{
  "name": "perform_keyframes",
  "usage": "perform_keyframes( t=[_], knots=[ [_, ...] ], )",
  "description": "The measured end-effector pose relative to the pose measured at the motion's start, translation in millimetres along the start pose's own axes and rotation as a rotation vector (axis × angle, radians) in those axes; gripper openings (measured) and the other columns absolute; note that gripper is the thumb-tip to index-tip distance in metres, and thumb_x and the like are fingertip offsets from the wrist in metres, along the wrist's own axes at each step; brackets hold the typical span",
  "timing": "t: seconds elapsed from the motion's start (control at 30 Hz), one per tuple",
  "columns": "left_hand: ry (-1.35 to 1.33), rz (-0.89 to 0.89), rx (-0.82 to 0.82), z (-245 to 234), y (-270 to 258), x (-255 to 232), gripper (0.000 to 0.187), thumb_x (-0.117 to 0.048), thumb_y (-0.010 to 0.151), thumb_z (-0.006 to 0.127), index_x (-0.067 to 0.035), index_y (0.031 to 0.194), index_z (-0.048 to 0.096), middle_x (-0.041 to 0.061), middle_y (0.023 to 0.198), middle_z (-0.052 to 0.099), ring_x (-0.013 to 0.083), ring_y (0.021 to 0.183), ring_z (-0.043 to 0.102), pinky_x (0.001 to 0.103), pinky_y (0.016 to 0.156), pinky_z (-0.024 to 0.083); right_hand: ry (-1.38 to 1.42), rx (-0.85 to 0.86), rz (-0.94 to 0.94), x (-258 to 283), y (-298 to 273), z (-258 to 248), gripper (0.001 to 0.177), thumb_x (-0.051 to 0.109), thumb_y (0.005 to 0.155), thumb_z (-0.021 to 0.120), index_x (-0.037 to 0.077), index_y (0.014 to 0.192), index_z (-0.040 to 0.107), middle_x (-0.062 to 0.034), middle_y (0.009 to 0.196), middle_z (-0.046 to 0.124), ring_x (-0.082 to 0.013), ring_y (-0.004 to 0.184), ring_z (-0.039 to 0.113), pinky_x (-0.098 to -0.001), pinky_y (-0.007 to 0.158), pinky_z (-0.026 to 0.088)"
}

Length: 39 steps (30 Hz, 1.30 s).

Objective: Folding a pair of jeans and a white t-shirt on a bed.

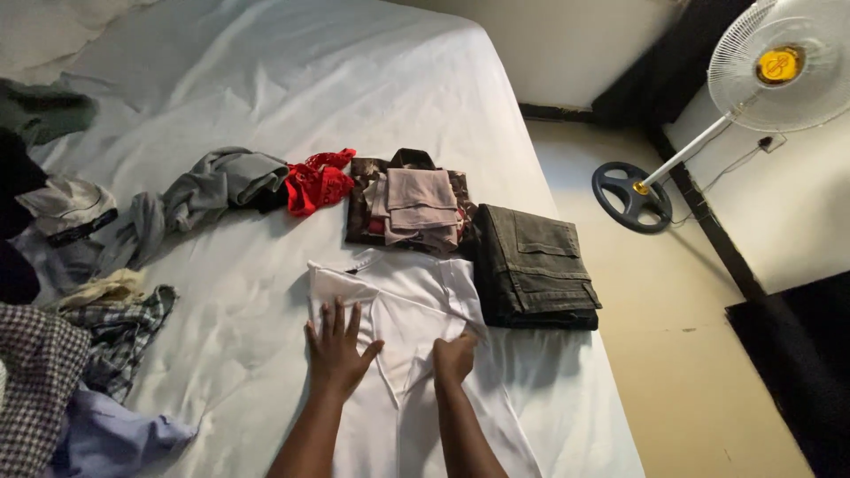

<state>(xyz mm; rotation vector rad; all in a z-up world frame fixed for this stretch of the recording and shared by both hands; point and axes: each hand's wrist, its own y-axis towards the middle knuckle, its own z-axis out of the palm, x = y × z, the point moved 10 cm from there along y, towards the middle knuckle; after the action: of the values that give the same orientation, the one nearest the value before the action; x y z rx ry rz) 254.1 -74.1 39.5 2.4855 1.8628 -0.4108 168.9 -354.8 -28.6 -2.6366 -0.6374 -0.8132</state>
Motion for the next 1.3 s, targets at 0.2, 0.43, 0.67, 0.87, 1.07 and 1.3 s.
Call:
perform_keyframes(
  t=[0.2, 0.43, 0.67, 0.87, 1.07, 1.3],
  knots=[
    [-0.119, 0.032, -0.034, 29.2, 23.9, 14.4, 0.091, -0.071, 0.092, 0.048, -0.026, 0.165, 0.014, 0.009, 0.172, -0.001, 0.0331, 0.158, 0.000, 0.065, 0.120, 0.003, 0.316, -0.011, -0.056, 49.3, -60.1, 2.2, 0.040, 0.012, 0.086, 0.060, 0.008, 0.126, 0.060, -0.0220, 0.105, 0.074, -0.0374, 0.094, 0.072, -0.0481, 0.088, 0.056],
    [-0.392, 0.089, -0.014, 141.3, 86.6, 64.0, 0.082, -0.049, 0.095, 0.055, -0.023, 0.163, 0.019, -0.001, 0.174, -0.001, 0.0291, 0.161, -0.004, 0.063, 0.122, 0.002, 0.381, 0.296, -0.830, 142.7, -178.7, 25.4, 0.049, 0.017, 0.104, 0.049, 0.001, 0.149, 0.045, -0.0243, 0.145, 0.055, -0.0391, 0.133, 0.053, -0.0428, 0.110, 0.042],
    [-0.480, 0.330, -0.398, 142.7, 94.1, 81.2, 0.079, -0.022, 0.094, 0.056, 0.000, 0.164, 0.025, 0.023, 0.170, 0.028, 0.0393, 0.158, 0.028, 0.063, 0.117, 0.023, 0.498, 0.438, -0.711, 95.5, -149.1, 73.0, 0.047, 0.024, 0.108, 0.045, 0.007, 0.152, 0.048, -0.0161, 0.159, 0.048, -0.0298, 0.147, 0.046, -0.0376, 0.119, 0.036],
    [-0.512, -0.169, -0.434, 16.4, -15.9, 44.2, 0.028, -0.029, 0.095, 0.065, -0.015, 0.119, 0.062, 0.010, 0.123, 0.067, 0.0311, 0.121, 0.061, 0.057, 0.097, 0.050, 0.362, 0.499, -0.846, 90.5, -134.8, 90.8, 0.045, 0.025, 0.106, 0.051, 0.011, 0.148, 0.055, -0.0139, 0.161, 0.050, -0.0289, 0.154, 0.040, -0.0387, 0.126, 0.031],
    [-0.654, -0.298, -0.342, 49.2, -2.7, 70.1, 0.035, -0.033, 0.102, 0.059, -0.007, 0.125, 0.057, 0.017, 0.125, 0.064, 0.0369, 0.110, 0.065, 0.051, 0.092, 0.054, -0.317, 0.245, -1.061, 130.2, -183.2, 74.3, 0.061, 0.038, 0.102, 0.045, 0.023, 0.160, 0.034, -0.0091, 0.170, 0.019, -0.0291, 0.156, 0.015, -0.0479, 0.123, 0.011],
    [-0.149, 0.308, -0.544, 25.5, -18.7, -1.6, 0.054, -0.030, 0.099, 0.043, -0.015, 0.151, 0.046, 0.007, 0.159, 0.047, 0.0297, 0.150, 0.041, 0.058, 0.123, 0.030, -0.412, 0.065, -1.219, 110.7, -169.0, 102.8, 0.070, 0.041, 0.100, 0.043, 0.019, 0.164, 0.026, -0.0108, 0.172, 0.014, -0.0311, 0.158, 0.010, -0.0528, 0.123, 0.006]
  ],
)
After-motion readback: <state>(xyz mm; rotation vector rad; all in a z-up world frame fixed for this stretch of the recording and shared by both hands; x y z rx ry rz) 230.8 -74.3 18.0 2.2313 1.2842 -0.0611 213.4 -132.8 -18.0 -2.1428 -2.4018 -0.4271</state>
